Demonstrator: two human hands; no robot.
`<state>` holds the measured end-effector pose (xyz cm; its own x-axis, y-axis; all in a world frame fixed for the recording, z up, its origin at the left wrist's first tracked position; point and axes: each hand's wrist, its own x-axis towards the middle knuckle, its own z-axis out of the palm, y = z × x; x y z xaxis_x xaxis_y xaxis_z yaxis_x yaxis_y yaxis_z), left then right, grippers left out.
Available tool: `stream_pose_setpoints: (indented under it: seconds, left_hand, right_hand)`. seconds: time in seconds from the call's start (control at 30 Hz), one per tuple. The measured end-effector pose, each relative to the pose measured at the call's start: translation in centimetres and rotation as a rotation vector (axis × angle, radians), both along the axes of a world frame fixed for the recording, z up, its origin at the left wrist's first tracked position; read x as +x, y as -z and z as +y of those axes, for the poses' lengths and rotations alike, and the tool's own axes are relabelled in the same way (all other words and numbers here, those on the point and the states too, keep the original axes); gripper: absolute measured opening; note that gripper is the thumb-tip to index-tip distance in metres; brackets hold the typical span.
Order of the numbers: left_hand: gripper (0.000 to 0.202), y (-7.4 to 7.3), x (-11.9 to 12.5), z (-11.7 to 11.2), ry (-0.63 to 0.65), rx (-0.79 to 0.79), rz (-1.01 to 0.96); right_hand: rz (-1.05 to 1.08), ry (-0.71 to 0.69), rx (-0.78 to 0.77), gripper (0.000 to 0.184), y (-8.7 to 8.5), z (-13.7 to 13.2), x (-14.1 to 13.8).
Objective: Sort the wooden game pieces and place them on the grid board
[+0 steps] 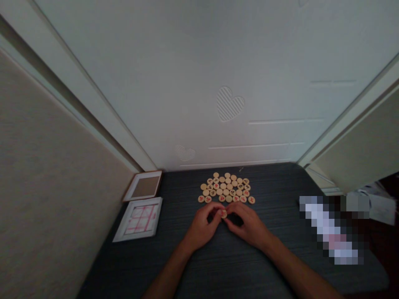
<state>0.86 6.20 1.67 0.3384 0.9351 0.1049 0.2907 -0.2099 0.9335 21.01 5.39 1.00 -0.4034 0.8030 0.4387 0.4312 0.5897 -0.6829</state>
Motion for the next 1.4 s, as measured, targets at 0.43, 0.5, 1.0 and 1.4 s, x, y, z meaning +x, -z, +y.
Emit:
stream_pose_setpoints:
  seconds: [0.43, 0.5, 1.0, 1.4]
  left_hand:
    - [0.015, -0.1, -0.1, 0.0, -0.003, -0.027, 0.042]
    - [0.015, -0.2, -0.2, 0.0, 0.007, 0.008, 0.080]
    - [0.016, -0.2, -2.3, 0.4, 0.071, 0.343, 0.335]
    - [0.017, -0.2, -1.4, 0.3, 0.104, 0.409, 0.416]
  right_hand:
    - [0.004, 0.031, 0.005, 0.020, 0.2, -0.1, -0.1]
    - [-0.005, 0.035, 0.005, 0.019, 0.3, 0.0, -0.1]
    - [-0.201, 0.026, 0.017, 0.012, 0.6, 0.2, -0.5]
    - [-0.318, 0.276, 0.209, 0.031, 0.1, 0.7, 0.6]
